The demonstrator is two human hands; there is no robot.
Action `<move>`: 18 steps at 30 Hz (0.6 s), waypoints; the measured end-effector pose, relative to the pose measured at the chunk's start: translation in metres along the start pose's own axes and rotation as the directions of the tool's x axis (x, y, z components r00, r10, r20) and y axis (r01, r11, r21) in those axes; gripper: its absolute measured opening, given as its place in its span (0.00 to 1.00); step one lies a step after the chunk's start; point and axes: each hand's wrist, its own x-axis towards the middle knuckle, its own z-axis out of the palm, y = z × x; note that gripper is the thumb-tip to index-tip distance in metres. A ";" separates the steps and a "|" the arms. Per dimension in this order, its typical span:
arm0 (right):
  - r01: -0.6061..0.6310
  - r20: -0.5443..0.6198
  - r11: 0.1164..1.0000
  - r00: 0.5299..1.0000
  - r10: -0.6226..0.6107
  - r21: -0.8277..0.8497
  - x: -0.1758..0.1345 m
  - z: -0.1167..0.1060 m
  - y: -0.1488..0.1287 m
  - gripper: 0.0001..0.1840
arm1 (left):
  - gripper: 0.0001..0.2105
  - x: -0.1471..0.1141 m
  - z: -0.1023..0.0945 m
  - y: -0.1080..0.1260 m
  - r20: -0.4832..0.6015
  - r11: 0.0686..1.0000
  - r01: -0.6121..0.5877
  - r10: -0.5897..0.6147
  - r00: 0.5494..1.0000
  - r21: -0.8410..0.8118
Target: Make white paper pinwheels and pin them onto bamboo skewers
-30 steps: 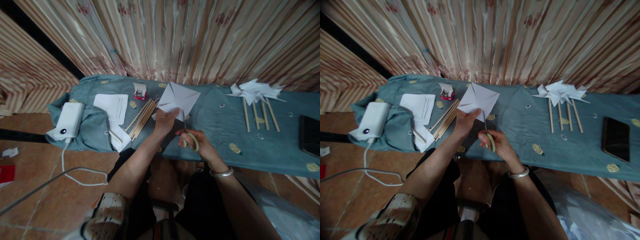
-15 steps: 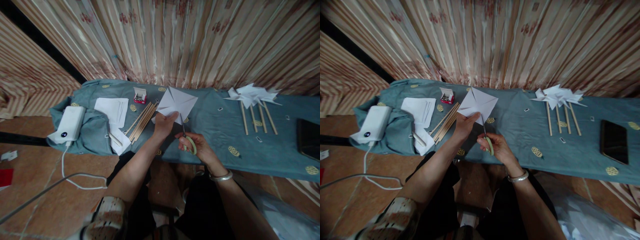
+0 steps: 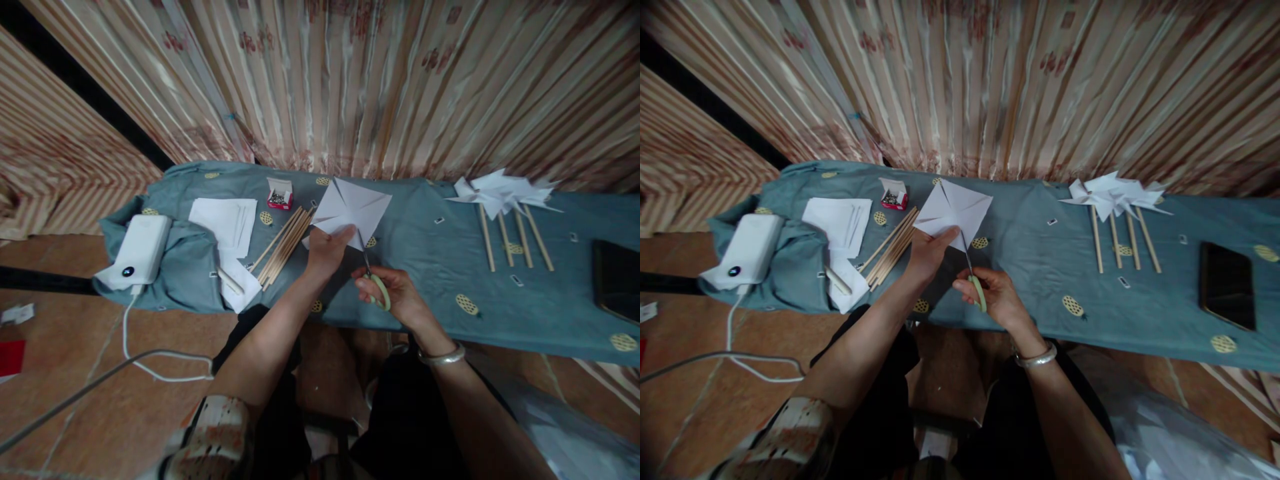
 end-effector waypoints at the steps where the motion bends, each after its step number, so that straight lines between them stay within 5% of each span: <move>1: 0.005 -0.002 1.000 1.000 -0.005 0.000 0.000 0.000 0.000 0.26 | 0.09 0.000 0.000 0.000 0.001 1.000 0.001 -0.001 1.000 -0.001; 18: -0.003 -0.017 1.000 1.000 0.003 -0.021 0.000 -0.003 -0.001 0.25 | 0.06 -0.001 0.000 0.002 0.006 0.997 0.061 -0.061 0.998 0.043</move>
